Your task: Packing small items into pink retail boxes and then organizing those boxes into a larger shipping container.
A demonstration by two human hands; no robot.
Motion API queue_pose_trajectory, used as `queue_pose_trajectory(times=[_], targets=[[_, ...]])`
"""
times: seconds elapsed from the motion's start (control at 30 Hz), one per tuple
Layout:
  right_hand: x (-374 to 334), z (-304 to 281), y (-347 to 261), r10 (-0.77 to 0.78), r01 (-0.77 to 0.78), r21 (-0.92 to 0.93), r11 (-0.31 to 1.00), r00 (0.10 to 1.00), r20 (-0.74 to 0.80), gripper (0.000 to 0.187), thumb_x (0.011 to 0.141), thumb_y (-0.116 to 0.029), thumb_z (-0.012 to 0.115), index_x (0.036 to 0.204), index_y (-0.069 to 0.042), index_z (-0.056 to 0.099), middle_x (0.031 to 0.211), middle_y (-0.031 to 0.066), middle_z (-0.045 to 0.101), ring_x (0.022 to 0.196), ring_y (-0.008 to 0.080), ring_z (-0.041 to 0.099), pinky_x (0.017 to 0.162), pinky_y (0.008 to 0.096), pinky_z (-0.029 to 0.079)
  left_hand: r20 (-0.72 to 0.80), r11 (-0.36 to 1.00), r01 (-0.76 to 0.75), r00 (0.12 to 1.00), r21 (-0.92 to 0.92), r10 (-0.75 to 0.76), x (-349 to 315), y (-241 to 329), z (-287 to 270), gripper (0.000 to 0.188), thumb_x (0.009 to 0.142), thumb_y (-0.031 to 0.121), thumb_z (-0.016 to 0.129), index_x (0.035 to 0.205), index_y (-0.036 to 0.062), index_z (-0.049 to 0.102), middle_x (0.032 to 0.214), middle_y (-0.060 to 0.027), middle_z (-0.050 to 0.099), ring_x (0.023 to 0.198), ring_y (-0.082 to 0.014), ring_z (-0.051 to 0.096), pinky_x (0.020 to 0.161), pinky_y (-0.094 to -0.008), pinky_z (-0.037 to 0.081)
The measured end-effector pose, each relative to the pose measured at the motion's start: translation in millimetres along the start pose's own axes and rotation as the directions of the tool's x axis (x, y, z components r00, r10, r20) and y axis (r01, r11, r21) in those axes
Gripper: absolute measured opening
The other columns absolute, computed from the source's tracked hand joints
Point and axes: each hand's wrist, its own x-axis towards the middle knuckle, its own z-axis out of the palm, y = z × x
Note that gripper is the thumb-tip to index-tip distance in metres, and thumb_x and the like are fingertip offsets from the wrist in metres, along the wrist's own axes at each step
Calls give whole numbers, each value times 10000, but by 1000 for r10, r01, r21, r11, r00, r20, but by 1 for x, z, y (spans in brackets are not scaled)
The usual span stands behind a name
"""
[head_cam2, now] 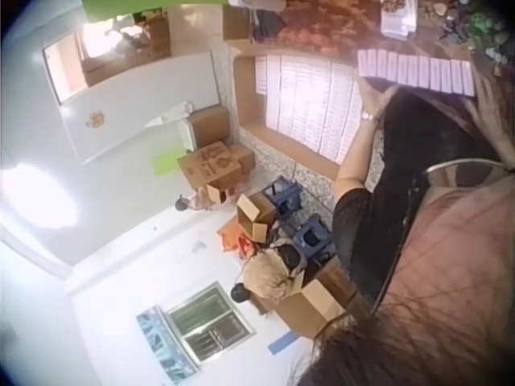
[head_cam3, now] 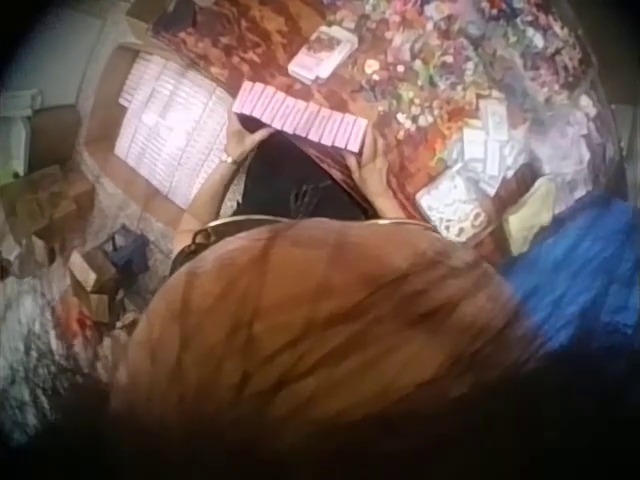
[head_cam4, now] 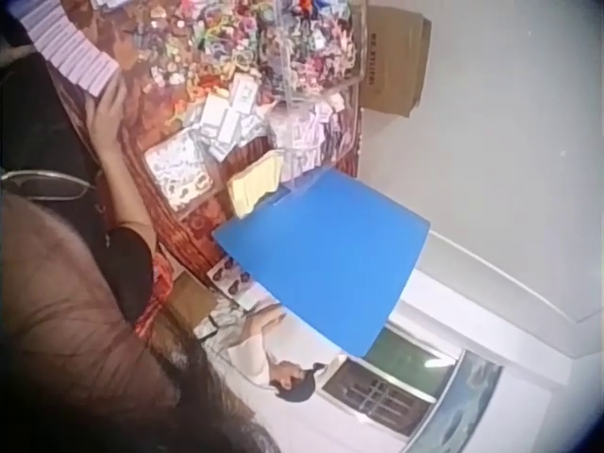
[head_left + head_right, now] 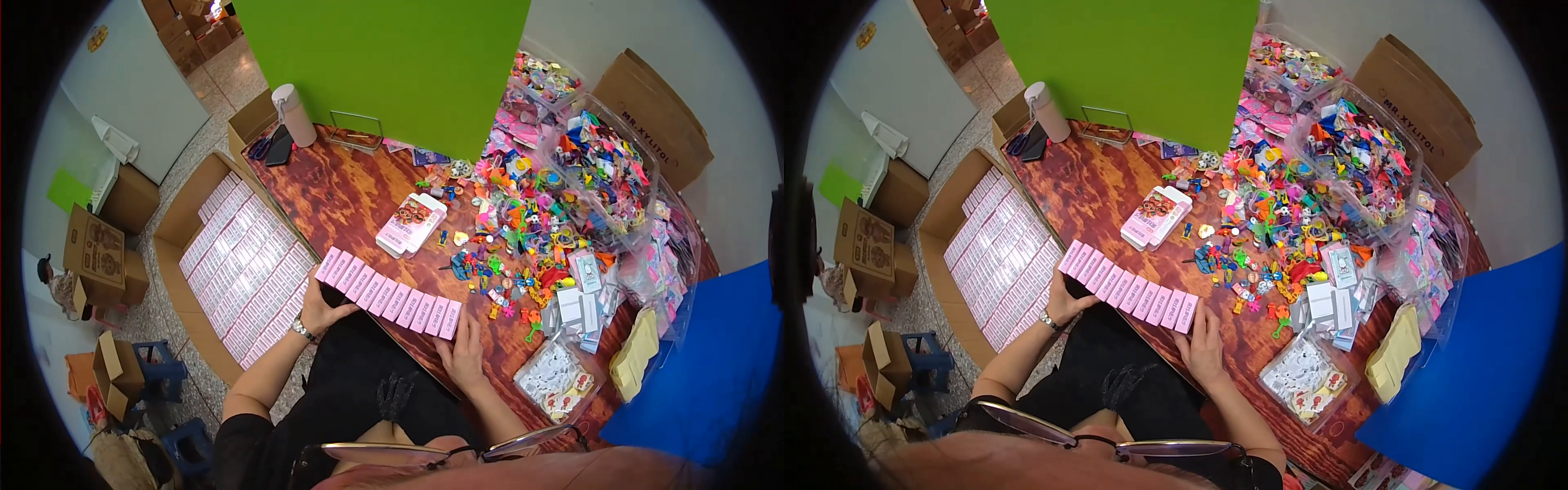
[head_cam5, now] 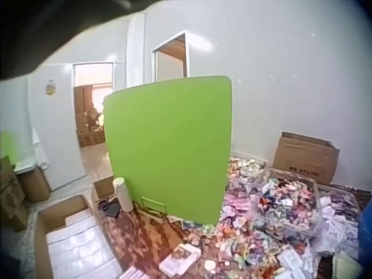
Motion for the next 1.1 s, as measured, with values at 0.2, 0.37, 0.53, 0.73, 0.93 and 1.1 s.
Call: queue_pose_trajectory(times=[0.2,0.37,0.53,0.73,0.93,1.1], targets=[[2,18,-4,-41,37,-85,996,998,-43,828,856,-167,773,1496,93,315,1241,247,487,1069,386,580,870,416,517,-88,994,-26,996,105,35,-3,26,18,916,648,289,946,1361,-13,457,1227,-162,604,1152,-291,608,1004,-388,467],[12,26,-9,-34,34,2,999,999,-26,709,896,-80,681,1472,109,313,1263,271,446,1126,453,524,943,463,459,-62,990,129,990,58,-126,-13,18,11,964,652,401,941,1381,-9,462,1248,-189,628,1172,-290,620,1018,-402,483],[10,20,-5,73,-73,76,994,997,-6,593,948,-144,597,1428,113,362,1319,326,410,1202,507,431,1056,522,346,-153,1000,-12,988,-20,9,-17,27,26,931,655,367,945,1363,11,456,1229,-178,600,1151,-288,615,1005,-377,483],[56,14,-35,-149,156,105,982,986,-72,665,963,-163,607,1475,128,298,1323,331,421,1192,497,461,1041,503,379,-290,996,-78,955,-46,61,-5,51,-23,954,667,324,941,1400,22,411,1301,-165,535,1218,-296,562,1025,-398,456],[154,63,-135,-346,343,113,932,938,2,637,970,-90,561,1493,125,267,1341,313,440,1163,455,488,1022,485,393,-448,990,-101,884,94,133,17,37,-151,902,723,256,905,1447,39,413,1222,-103,593,1040,-213,593,911,-349,487],[228,142,-182,-379,300,382,874,913,150,313,989,-31,517,1286,58,472,1184,177,503,1053,263,556,903,376,457,-486,998,-1,873,59,30,15,-9,-229,751,848,203,761,1477,24,392,1246,-108,545,1078,-200,552,922,-336,475]])
